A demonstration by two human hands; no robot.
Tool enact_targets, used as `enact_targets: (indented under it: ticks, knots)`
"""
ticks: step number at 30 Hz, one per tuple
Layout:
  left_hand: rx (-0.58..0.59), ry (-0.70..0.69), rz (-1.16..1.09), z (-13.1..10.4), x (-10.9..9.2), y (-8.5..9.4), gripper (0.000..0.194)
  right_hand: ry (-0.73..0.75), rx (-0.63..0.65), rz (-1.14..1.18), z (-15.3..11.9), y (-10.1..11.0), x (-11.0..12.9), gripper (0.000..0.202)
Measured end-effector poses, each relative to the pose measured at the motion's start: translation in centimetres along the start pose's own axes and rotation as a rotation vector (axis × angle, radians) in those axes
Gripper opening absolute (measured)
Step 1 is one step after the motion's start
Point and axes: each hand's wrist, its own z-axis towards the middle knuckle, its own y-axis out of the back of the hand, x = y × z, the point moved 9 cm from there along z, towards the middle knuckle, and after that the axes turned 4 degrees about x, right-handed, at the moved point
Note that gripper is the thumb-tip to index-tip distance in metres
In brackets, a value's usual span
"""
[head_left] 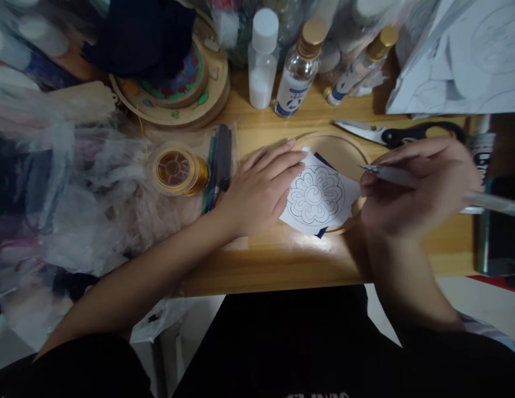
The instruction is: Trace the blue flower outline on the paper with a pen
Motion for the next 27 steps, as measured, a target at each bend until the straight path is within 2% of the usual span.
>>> enact_targets:
  ticks: [6,13,20,27]
  knots:
    - [0.016,0.017,-0.012,0.0,0.1,0.0,0.041,0.065,-0.021,-0.159,-0.7,0.1,0.7,0.016]
    - [0.010,0.020,0.010,0.0,0.1,0.0,0.041,0.107,-0.028,-0.180,-1.1,-0.2,1.4,0.015]
    - [0.035,0.044,-0.039,0.1,0.2,-0.2,0.044,-0.001,0.034,-0.162,-1.8,-1.0,0.8,0.015]
    - [0.023,0.029,0.001,0.1,0.1,-0.1,0.044,-0.019,0.101,-0.119,-2.0,-1.8,0.7,0.019]
